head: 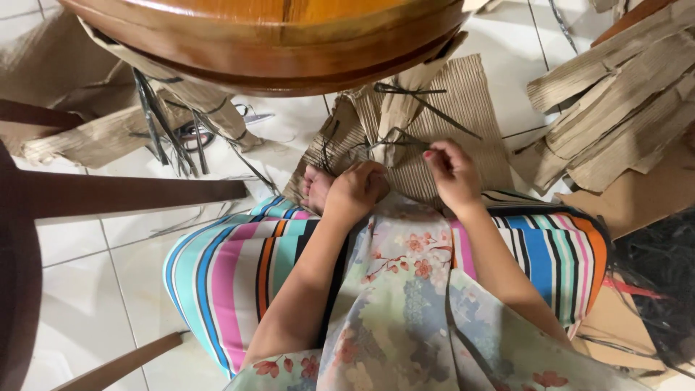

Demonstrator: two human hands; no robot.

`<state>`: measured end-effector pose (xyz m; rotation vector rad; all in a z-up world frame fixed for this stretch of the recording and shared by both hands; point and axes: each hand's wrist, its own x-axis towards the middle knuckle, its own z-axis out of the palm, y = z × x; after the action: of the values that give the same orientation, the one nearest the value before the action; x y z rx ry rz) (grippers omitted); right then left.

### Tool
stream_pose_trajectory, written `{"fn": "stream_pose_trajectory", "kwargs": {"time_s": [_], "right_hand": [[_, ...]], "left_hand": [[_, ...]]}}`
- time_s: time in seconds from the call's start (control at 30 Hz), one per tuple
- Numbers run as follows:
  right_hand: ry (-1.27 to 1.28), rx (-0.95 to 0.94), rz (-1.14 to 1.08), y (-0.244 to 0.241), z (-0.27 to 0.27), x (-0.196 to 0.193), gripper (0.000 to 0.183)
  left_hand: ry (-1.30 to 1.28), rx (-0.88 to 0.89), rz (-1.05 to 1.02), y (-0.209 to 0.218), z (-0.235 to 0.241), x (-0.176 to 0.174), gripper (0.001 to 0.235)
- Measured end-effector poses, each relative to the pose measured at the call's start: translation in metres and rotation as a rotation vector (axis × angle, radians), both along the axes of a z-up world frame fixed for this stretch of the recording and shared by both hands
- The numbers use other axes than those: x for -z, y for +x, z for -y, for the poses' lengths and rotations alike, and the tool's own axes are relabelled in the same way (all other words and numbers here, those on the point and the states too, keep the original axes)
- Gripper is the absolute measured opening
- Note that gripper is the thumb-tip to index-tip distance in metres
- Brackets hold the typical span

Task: Wrapping wooden chair legs with protective cardboard and securing them with plastic ties.

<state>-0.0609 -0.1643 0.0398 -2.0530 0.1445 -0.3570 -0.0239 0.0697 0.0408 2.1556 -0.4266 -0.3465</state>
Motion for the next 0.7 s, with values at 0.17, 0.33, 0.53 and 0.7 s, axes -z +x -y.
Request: {"fn": "stream_pose_trajectory", "kwargs": {"time_s": [0.17, 0.33, 0.53, 0.7], "right_hand": [[0.026, 0.044, 0.172, 0.019, 0.001, -0.042, 0.012], [0.235, 0.098, 0.173, 0.038, -0.011, -0.101, 0.02], [0.22, -0.177, 0.086, 0.069, -0.035, -0.143, 0.044], [0.405, -0.34, -0.004, 0.09, -0.036, -0.122, 0.06]], "left_hand": [[-0.279, -0.129, 0.23, -0.008, -0.007, -0.061, 0.023], [-0.324, -0.32, 0.489, -0.017, -0.012, -0.106, 0.026], [-0.342, -0.365, 0.806, -0.028, -0.002, -0.159, 0.044], [-0.421, -0.354, 0.581, -0.034, 0.002, -0.197, 0.095]]}}
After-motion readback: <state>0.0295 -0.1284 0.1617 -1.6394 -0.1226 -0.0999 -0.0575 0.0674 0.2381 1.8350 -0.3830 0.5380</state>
